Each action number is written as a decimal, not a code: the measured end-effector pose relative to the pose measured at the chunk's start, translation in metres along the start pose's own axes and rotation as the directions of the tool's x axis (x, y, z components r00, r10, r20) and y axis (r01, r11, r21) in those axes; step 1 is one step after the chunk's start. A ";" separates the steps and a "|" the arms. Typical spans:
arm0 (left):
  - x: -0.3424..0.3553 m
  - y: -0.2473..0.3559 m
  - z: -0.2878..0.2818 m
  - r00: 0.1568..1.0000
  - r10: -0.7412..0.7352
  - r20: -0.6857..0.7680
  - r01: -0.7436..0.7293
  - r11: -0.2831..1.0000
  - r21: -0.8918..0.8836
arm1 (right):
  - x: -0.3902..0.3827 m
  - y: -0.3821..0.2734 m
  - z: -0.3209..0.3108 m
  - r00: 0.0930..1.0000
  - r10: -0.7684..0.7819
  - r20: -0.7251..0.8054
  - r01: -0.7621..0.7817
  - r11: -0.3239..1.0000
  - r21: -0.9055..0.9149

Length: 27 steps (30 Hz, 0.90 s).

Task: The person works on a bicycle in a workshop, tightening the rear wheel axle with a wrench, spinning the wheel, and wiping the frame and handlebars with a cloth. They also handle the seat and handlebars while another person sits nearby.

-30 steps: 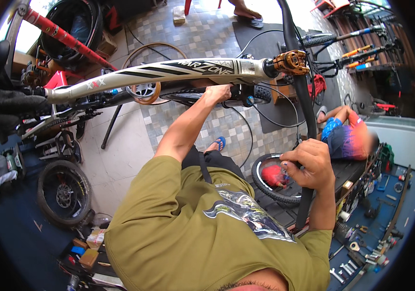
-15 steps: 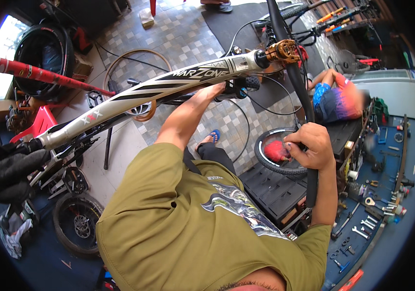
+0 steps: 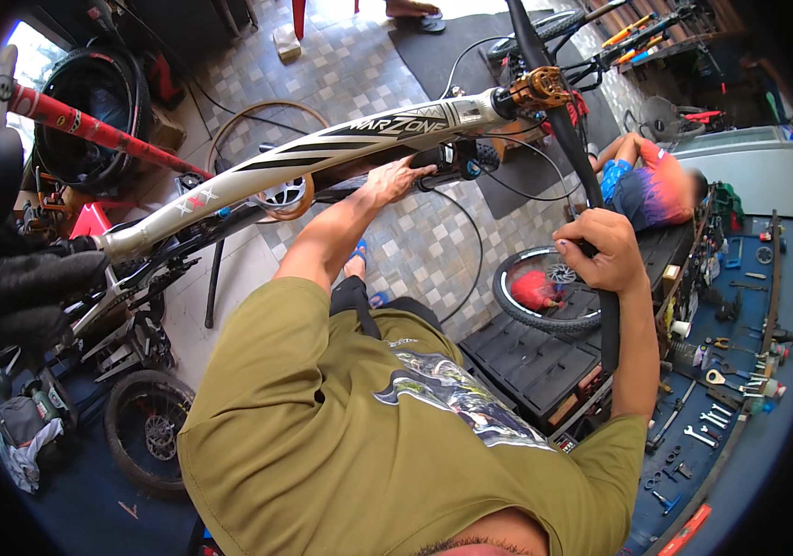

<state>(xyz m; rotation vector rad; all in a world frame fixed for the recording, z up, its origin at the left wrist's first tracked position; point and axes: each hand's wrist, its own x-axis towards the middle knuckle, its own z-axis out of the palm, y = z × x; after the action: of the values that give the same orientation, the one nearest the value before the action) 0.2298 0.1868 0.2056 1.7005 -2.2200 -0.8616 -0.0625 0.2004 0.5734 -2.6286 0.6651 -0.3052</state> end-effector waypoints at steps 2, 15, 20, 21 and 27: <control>-0.005 -0.003 0.005 1.000 -0.017 0.001 0.017 0.983 0.183 | 0.002 -0.004 -0.003 0.999 0.046 0.017 -0.047 0.998 0.042; -0.451 -0.056 0.171 0.488 -0.765 0.420 0.865 0.488 -0.116 | -0.018 -0.013 0.012 0.986 0.082 0.147 -0.042 0.965 -0.258; -0.596 0.017 0.182 0.083 -0.774 0.627 0.973 -0.072 -0.217 | -0.019 -0.080 -0.001 0.992 0.005 0.124 0.066 0.825 -0.561; -0.607 0.023 0.180 0.027 -0.727 0.686 0.970 -0.147 -0.193 | -0.018 -0.097 -0.002 0.997 -0.022 0.073 0.057 0.847 -0.528; -0.585 -0.044 0.161 0.686 -0.619 0.381 0.693 0.716 -0.085 | -0.020 -0.193 0.049 0.977 -0.116 -0.176 0.053 0.943 -0.329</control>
<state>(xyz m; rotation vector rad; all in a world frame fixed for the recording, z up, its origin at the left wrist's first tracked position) 0.3654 0.7777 0.1543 2.4227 -1.5245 -1.5926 0.0129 0.3818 0.6125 -2.9733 0.7173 -0.5238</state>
